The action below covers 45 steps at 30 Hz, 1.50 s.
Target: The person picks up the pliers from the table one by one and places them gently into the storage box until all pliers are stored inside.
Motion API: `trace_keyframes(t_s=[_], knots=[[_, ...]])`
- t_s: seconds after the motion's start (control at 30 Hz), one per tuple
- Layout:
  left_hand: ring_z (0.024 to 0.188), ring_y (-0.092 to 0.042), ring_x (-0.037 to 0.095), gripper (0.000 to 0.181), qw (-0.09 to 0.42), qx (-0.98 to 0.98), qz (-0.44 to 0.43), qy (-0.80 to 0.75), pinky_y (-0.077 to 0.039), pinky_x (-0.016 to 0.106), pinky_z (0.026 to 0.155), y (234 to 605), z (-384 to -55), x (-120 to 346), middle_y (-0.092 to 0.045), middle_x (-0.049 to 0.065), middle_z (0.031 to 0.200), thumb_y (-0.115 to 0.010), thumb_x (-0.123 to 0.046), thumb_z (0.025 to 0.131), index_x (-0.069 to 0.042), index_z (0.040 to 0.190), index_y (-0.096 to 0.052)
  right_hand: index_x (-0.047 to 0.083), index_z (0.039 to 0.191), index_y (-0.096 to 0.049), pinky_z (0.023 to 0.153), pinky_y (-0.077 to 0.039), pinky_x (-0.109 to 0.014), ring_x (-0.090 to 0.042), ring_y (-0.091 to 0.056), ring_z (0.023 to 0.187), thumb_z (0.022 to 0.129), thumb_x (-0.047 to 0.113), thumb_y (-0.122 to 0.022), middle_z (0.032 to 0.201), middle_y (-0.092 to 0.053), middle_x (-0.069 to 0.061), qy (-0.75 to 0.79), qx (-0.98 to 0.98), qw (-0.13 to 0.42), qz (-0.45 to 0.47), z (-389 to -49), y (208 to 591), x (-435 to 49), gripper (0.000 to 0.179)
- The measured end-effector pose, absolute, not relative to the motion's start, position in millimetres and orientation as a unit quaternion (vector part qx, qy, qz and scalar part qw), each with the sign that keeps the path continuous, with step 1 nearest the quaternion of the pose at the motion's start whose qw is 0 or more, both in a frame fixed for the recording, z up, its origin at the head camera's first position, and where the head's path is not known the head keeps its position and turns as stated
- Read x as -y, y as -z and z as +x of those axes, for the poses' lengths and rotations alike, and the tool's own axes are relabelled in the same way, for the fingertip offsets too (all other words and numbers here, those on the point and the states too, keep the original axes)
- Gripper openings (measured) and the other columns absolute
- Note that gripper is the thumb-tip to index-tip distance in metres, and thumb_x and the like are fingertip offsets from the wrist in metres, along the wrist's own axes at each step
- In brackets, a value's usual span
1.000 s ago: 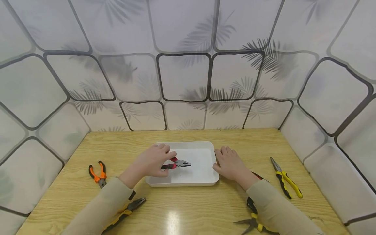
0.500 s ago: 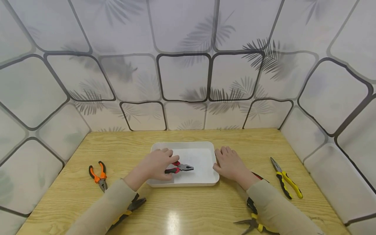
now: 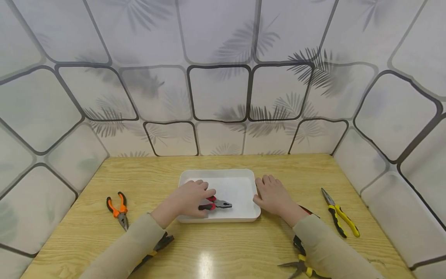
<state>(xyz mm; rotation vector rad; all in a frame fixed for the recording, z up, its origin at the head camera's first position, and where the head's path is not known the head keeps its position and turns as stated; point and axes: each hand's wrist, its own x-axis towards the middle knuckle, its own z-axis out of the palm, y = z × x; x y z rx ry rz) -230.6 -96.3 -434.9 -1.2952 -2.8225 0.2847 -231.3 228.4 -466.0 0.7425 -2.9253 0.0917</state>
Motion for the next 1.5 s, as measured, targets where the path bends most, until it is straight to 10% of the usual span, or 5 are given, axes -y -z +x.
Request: trace_keyframes(t_s=[1.5], knots=[[0.095,-0.056,0.018,0.049,0.055,0.895,-0.429,-0.110,-0.049,0.035,0.085,431,-229,95,-0.065,0.000,0.112,-0.071,-0.046,0.086,-0.024,0.130,-0.064,0.002,0.121,-0.058,0.069,-0.036,-0.037,-0.022,-0.039,0.081,0.097,0.025,-0.063,0.096,-0.051,-0.011,-0.032,0.964,0.077,0.253,-231,469,-231,0.034]])
